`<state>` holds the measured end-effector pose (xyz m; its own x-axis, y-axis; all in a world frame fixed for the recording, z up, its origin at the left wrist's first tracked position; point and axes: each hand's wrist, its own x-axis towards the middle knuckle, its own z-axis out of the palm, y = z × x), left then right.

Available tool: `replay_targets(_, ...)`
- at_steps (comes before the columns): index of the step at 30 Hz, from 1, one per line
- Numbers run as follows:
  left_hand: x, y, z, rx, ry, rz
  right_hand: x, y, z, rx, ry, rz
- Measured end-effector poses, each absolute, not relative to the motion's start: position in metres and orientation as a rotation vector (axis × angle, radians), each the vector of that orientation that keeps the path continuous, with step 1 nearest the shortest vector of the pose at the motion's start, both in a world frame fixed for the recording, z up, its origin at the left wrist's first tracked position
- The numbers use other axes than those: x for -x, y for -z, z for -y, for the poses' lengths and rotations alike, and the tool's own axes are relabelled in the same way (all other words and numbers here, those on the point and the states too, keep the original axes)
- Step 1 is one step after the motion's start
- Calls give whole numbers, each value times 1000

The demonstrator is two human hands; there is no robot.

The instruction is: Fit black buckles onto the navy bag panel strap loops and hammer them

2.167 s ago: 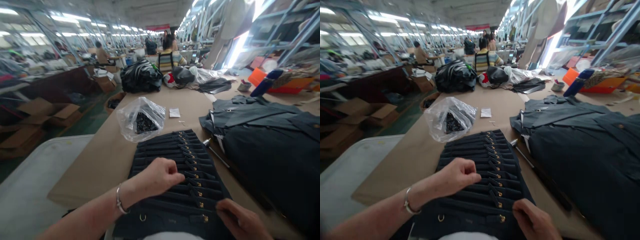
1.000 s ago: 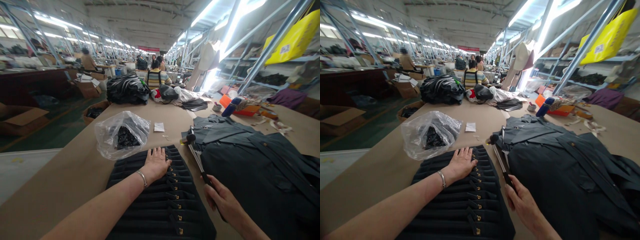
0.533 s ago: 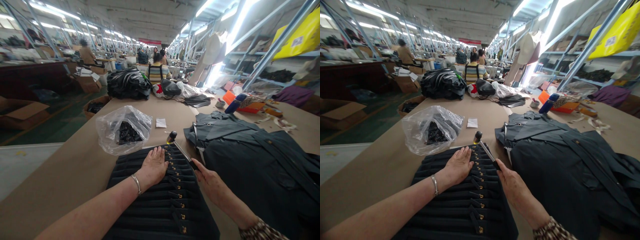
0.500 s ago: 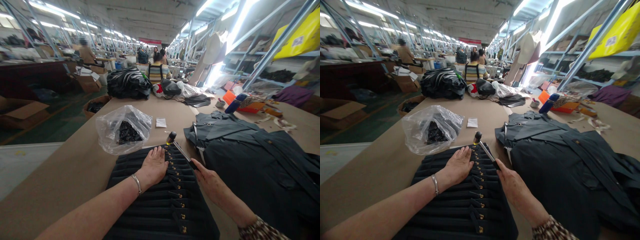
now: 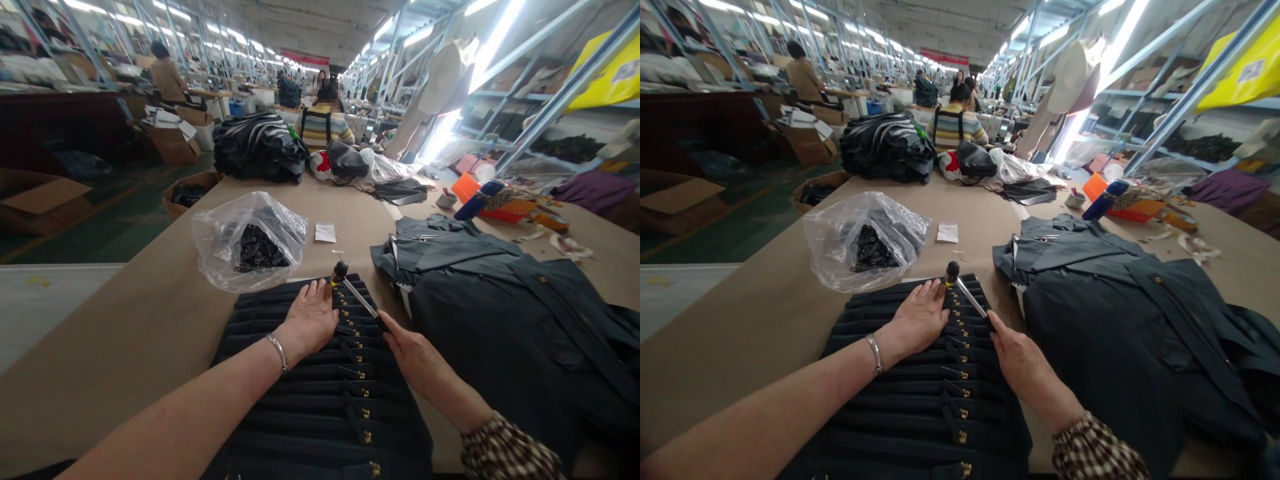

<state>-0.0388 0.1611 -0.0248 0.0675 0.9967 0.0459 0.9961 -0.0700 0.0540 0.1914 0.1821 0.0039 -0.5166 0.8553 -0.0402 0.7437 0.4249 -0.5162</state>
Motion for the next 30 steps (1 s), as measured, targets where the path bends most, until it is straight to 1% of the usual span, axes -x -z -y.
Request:
replay_targets(3,39,26,-161,-2294,-125,-2123,-193,-5,-175,1382,-717,2396)
replay_targets(7,40,29,-160,-2347,-143,-2110,-197,-2,-161,1324,-598,2277)
replay_targets(12,40,30,-161,-2320,-120,-2144,-208,7,-159,1440,-625,2459)
replay_targets(18,39,29,-163,-2308,-91,-2146,-222,5,-146,1291,-524,2246)
replay_targets(21,40,29,-163,-2302,-90,-2149,-222,16,-143,1297,-506,2356)
replay_targets(24,40,28,-163,-2307,-94,-2160,-222,18,-145,1350,-582,2493)
replay_targets(27,40,27,-163,-2316,-89,-2160,-225,11,-142,1344,-606,2409)
replay_targets(30,40,28,-162,-2326,-80,-2146,-230,12,-134,1315,-525,2263)
